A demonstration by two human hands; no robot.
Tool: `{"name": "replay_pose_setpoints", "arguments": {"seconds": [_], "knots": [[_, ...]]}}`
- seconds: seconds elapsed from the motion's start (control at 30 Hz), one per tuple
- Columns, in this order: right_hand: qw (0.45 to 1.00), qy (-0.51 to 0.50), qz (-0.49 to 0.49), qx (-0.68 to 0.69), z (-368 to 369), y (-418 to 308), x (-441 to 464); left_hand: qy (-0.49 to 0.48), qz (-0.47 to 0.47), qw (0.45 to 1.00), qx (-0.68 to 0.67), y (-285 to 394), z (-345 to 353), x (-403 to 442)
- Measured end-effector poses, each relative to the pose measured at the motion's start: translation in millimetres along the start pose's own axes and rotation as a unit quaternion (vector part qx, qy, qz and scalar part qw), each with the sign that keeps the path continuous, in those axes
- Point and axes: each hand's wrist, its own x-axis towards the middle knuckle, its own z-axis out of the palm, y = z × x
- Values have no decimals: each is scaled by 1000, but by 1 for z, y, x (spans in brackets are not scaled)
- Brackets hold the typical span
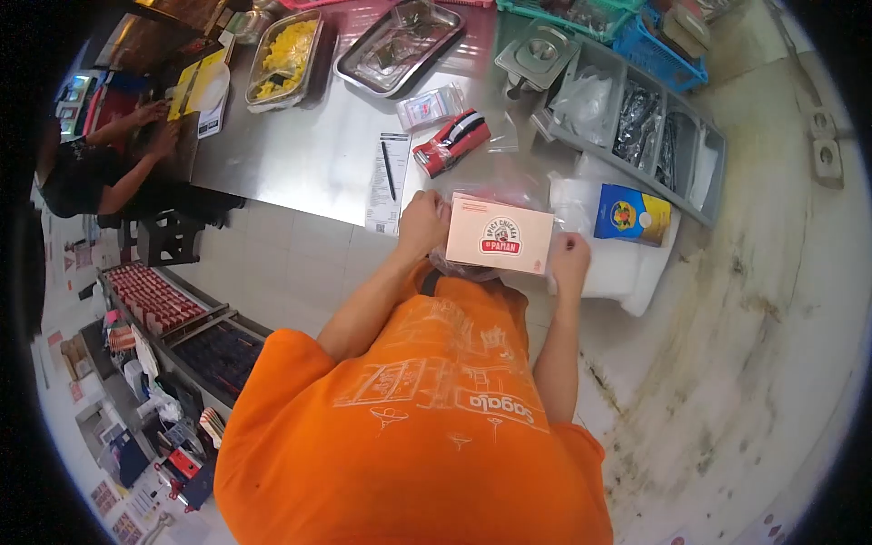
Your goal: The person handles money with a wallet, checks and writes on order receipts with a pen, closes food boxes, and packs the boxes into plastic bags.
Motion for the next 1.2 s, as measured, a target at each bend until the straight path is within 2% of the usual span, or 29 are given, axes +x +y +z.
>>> {"name": "replay_pose_setpoints", "arguments": {"seconds": [0.03, 0.1, 0.17, 0.23, 0.3, 0.37, 0.47, 0.57, 0.63, 0.67, 0.8, 0.9, 1.1, 1.2], "knots": [[981, -9, 101, 165, -28, -57, -11, 36, 0, 999, -16, -8, 3, 0], [960, 34, 61, 273, -47, -134, -20, 163, 13, 986, 35, -38, -5, 9], [919, -48, 53, 387, -46, -212, -29, 250, -73, 963, 74, -65, -24, 23], [862, -164, 63, 476, -14, -261, -32, 210, -196, 955, 74, -85, -37, 33], [846, -240, 31, 475, 54, -272, -19, 126, -227, 966, 19, -108, -37, 45], [912, -222, 58, 339, 120, -264, -3, 75, -258, 963, -16, -125, -36, 52], [955, -108, 140, 239, 183, -248, 21, -25, -268, 958, -101, -150, -41, 60], [896, -183, 250, 317, 191, -251, 30, 77, -191, 978, -43, -140, -42, 53], [858, -172, 285, 391, 197, -246, 30, 134, -113, 984, -36, -138, -36, 56], [836, -165, 300, 429, 203, -248, 30, 129, -89, 987, -38, -139, -37, 60], [828, -48, 305, 467, 219, -262, 4, 84, -15, 996, -40, -134, -68, 78], [815, -2, 307, 491, 220, -274, -12, 63, 41, 997, -21, -147, -79, 91], [824, 87, 253, 500, 243, -272, -22, 72, 101, 992, -3, -162, -82, 136], [925, 96, 91, 357, 264, -236, -46, 55, 96, 994, -5, -165, -85, 150]]}}
